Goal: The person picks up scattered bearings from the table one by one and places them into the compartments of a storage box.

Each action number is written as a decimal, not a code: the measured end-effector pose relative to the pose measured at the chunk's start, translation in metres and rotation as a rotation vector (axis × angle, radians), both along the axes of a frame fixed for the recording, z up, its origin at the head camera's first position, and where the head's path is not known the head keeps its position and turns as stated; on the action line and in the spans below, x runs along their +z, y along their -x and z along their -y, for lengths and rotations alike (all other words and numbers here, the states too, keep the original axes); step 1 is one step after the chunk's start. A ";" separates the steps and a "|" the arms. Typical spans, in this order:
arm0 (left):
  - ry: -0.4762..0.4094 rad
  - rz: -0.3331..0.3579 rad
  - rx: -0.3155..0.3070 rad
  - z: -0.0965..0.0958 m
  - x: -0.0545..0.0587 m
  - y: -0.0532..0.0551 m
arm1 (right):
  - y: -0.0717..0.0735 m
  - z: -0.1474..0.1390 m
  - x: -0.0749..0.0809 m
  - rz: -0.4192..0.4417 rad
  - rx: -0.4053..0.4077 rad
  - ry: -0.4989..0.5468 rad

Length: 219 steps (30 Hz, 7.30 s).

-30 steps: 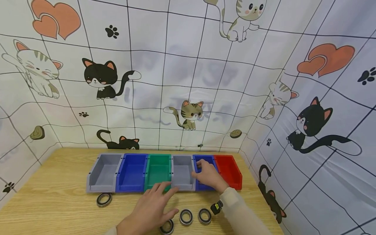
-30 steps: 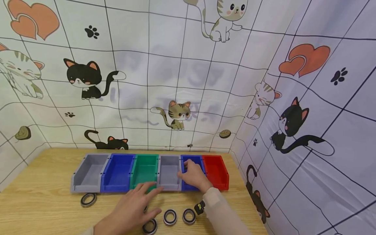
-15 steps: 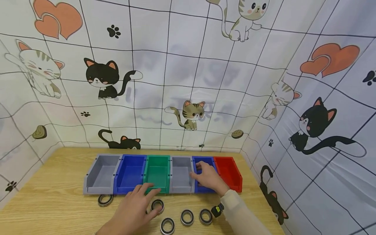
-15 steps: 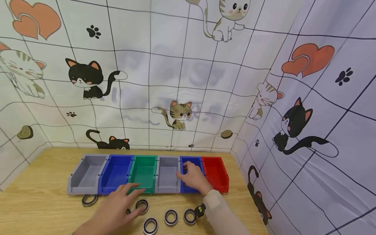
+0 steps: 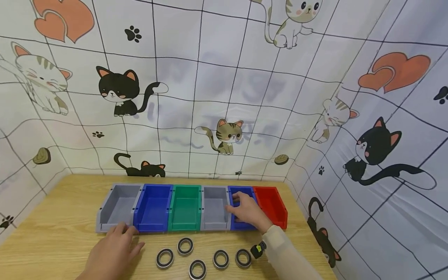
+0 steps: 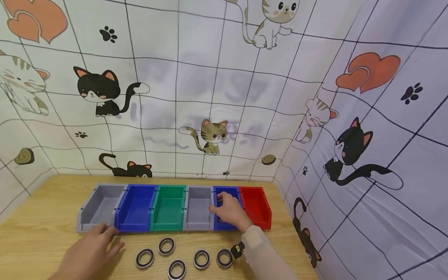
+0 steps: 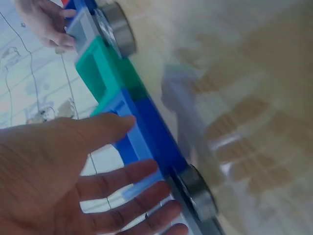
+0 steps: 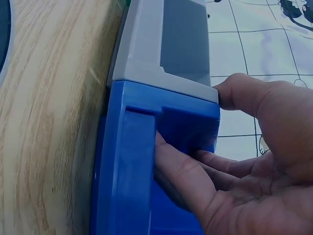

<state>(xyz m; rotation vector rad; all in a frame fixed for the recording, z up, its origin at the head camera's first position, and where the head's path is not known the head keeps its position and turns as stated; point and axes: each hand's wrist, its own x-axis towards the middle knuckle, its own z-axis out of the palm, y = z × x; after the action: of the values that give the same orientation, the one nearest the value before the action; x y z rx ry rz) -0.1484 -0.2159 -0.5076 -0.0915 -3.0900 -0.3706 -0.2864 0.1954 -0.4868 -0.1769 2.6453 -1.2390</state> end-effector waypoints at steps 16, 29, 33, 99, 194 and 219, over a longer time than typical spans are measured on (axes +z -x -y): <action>-0.052 0.017 0.046 0.023 -0.009 -0.005 | 0.017 -0.016 0.004 0.239 -0.024 0.298; -0.150 -0.048 -0.009 0.017 -0.012 -0.007 | 0.019 -0.016 0.001 0.271 -0.057 0.314; -0.143 -0.053 -0.017 0.017 -0.011 -0.003 | 0.018 -0.015 0.002 0.272 -0.053 0.320; -0.133 -0.337 -0.086 0.045 0.003 0.065 | 0.014 -0.015 0.000 0.259 -0.071 0.294; -0.146 0.068 -0.399 -0.070 -0.014 -0.007 | 0.011 -0.017 -0.003 0.253 -0.076 0.299; -0.099 0.033 -0.396 -0.071 -0.014 -0.006 | 0.011 -0.016 0.000 0.241 -0.083 0.281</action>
<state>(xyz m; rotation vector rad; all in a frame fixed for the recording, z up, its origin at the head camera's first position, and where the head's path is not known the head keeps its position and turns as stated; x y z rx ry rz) -0.1428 -0.1445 -0.5220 -0.7062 -3.0640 -0.5385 -0.2973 0.2111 -0.4864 0.0377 2.2888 -1.5494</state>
